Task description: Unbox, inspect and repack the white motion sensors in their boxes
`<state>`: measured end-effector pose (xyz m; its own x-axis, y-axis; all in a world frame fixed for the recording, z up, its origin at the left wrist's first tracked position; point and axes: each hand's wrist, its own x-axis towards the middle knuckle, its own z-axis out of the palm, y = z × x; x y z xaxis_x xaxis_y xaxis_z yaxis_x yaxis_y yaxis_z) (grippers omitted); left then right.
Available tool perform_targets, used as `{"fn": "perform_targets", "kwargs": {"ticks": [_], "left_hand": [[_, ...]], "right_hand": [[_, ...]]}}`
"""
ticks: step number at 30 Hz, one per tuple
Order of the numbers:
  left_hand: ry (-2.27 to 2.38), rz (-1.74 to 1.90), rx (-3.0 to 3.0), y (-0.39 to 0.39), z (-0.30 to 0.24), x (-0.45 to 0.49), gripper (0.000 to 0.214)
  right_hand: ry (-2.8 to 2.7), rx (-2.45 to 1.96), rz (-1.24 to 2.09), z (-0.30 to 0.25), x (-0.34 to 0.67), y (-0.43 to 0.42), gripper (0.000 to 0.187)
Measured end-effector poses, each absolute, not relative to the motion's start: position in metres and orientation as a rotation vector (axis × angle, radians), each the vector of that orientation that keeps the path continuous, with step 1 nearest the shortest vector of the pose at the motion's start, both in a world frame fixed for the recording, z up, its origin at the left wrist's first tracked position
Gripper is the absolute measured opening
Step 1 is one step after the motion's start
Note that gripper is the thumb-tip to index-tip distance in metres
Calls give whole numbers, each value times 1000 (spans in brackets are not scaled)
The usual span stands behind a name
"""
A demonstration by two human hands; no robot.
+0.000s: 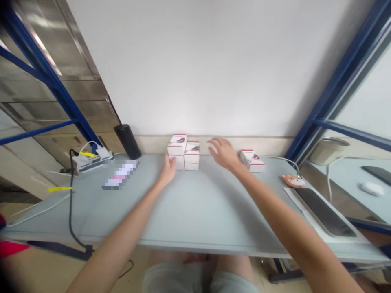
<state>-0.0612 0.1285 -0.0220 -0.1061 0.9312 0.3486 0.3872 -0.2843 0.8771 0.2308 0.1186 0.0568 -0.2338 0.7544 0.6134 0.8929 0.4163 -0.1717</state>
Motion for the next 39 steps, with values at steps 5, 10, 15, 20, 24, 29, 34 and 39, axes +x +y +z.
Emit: {"fn": "perform_targets", "kwargs": {"ticks": [5,10,15,20,24,29,34,39], "left_hand": [[1529,1582,1634,126,-22,-51,56],[1663,1901,1572,113,-10,-43,73],[1471,2205,1911,97,-6,-23,63],[891,1681,2068,67,-22,14,48],[876,1322,1830,55,-23,27,58],[724,1010,1591,53,-13,18,66],[881,1205,1566,44,-14,15,47],[797,1190,1853,35,1,17,55]], "right_hand": [[-1650,-1834,-362,22,333,97,52],[-1598,-2136,-224,-13,359,84,63],[-1595,-2012,-94,-13,349,88,62],[-1397,-1376,695,0,309,78,68],[-1292,-1017,1158,5,264,57,59],[-1419,-931,1424,10,235,31,58],[-1660,-1085,1215,12,240,22,54],[-1726,-1091,817,-5,250,21,55]]}}
